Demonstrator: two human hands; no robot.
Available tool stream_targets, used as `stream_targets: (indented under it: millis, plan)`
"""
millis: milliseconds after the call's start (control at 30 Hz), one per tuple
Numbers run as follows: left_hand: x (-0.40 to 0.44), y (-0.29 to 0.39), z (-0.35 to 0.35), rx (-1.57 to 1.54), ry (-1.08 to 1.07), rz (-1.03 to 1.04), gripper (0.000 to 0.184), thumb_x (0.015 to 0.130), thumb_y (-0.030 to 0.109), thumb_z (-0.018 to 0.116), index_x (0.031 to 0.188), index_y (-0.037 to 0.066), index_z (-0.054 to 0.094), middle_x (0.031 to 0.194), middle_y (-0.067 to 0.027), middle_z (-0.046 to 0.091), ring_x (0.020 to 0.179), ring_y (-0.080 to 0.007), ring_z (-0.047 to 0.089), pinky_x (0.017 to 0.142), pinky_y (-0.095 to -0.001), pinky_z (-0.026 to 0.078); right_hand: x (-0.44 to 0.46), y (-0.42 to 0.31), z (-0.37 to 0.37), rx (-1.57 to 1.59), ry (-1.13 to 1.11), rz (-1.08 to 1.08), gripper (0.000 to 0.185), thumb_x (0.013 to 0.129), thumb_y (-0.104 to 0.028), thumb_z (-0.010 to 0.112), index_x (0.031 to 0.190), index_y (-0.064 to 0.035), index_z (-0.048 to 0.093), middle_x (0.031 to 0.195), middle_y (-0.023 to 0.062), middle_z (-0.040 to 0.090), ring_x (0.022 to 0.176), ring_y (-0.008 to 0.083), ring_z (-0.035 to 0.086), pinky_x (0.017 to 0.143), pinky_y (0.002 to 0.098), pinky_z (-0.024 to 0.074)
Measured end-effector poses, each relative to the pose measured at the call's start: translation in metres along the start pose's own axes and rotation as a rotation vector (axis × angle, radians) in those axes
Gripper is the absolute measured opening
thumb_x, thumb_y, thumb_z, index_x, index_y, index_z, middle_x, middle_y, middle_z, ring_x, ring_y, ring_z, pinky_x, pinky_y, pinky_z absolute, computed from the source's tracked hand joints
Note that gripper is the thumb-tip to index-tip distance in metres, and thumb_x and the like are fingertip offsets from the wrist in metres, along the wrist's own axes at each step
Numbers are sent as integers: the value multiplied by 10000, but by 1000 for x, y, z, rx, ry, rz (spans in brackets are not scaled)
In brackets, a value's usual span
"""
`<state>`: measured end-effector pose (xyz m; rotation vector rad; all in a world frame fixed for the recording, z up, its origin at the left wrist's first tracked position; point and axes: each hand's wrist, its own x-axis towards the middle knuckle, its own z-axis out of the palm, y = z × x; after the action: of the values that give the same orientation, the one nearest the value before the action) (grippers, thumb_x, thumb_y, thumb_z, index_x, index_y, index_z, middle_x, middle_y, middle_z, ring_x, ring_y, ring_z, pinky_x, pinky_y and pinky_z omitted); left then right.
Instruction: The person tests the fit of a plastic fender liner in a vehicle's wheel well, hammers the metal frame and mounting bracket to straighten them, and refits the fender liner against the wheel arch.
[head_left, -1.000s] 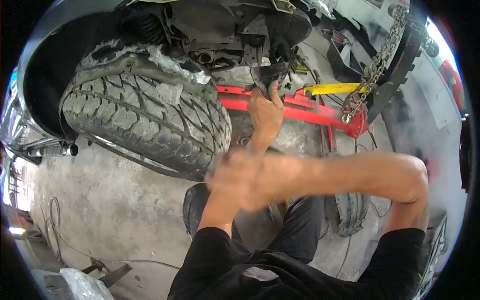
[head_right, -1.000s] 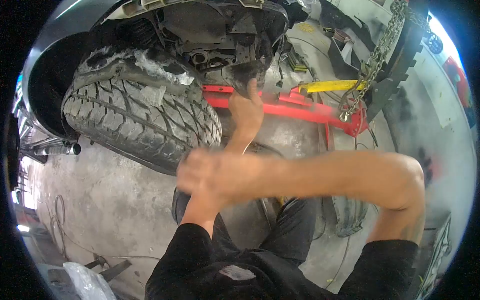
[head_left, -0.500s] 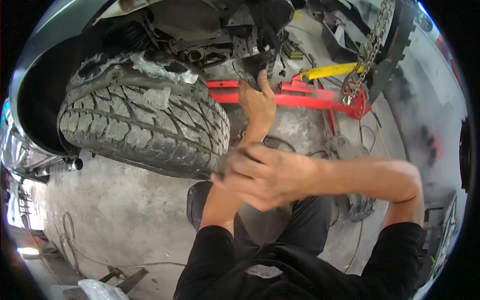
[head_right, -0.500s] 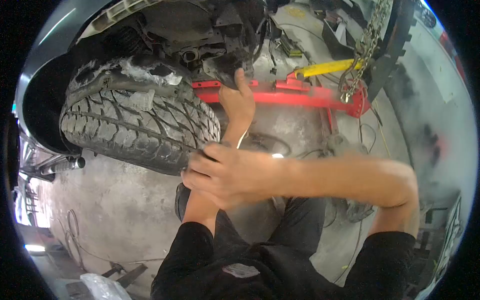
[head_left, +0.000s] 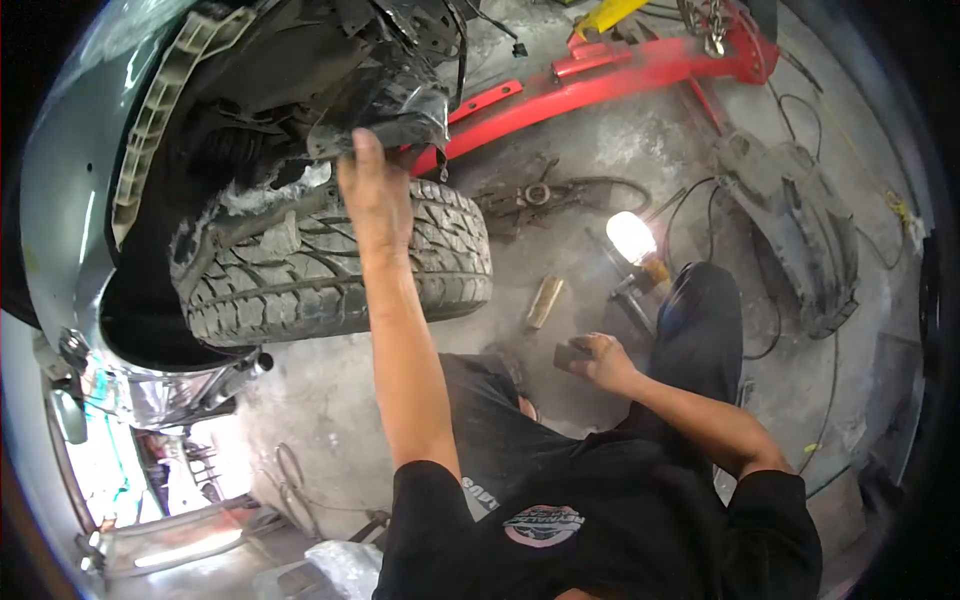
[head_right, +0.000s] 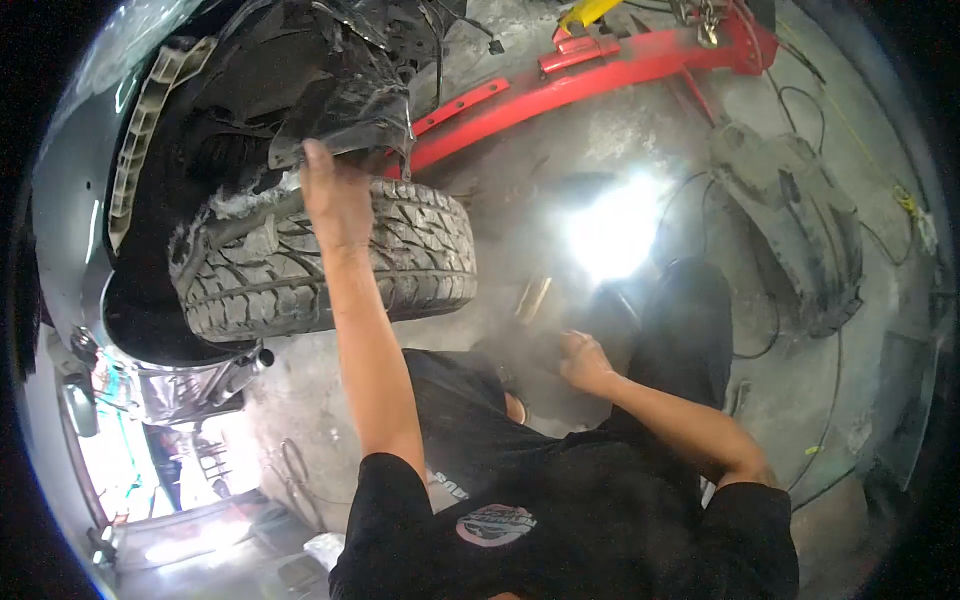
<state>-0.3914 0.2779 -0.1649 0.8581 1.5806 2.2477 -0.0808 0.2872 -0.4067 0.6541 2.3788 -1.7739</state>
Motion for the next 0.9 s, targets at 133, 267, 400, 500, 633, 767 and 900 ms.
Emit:
stream_targets:
  millis: [133, 267, 400, 500, 633, 767, 900]
  plan:
    - [18, -3, 13, 391, 88, 125, 476, 959, 215, 724, 1327, -36, 556, 1256, -103, 648, 1111, -206, 645, 902, -380, 534, -1, 37, 24, 29, -64, 59, 471, 772, -211, 777, 1181, 12, 708, 1147, 267, 703, 1114, 413, 668, 986, 459, 512]
    - [9, 9, 28, 352, 113, -2, 436, 957, 201, 720, 1332, 24, 583, 1208, -77, 669, 1016, -173, 657, 842, -347, 536, 12, 65, 42, 50, -28, 70, 476, 761, -205, 775, 1167, 35, 705, 1110, 279, 705, 1083, 428, 674, 942, 472, 525]
    - [12, 9, 20, 409, 126, -63, 377, 985, 180, 684, 1326, 46, 592, 1202, -94, 677, 1027, -220, 684, 848, -388, 577, 30, 75, 54, 134, 115, -58, 444, 775, -175, 754, 1156, 46, 704, 1075, 291, 709, 1061, 441, 678, 905, 476, 533]
    - [14, 9, 19, 324, 32, -68, 356, 990, 141, 666, 1317, 23, 592, 1217, -126, 679, 1077, -255, 688, 869, -431, 608, 43, 88, 64, 304, 121, 24, 441, 807, -215, 740, 1172, 28, 691, 1142, 272, 691, 1134, 425, 640, 994, 481, 492]
    - [14, 13, 22, 271, 48, -183, 355, 984, 122, 667, 1295, -30, 589, 1228, -156, 678, 1124, -284, 679, 913, -481, 604, 44, 67, 45, 376, 122, 87, 430, 799, -171, 741, 1172, 38, 689, 1110, 294, 686, 1082, 451, 651, 950, 476, 509]
    - [14, 15, 28, 261, 51, -195, 349, 982, 118, 664, 1276, -55, 593, 1231, -162, 678, 1119, -284, 680, 960, -483, 577, 44, 49, 33, 407, 127, 62, 427, 779, -134, 746, 1164, 45, 696, 1049, 299, 694, 1034, 455, 665, 916, 463, 517]
    - [16, 13, 14, 292, 56, -255, 337, 990, 131, 650, 1277, -39, 604, 1231, -150, 685, 1115, -273, 680, 961, -462, 568, 56, 38, 25, 243, 69, -89, 439, 785, -167, 741, 1183, 11, 691, 1057, 280, 693, 1035, 447, 663, 897, 482, 518]
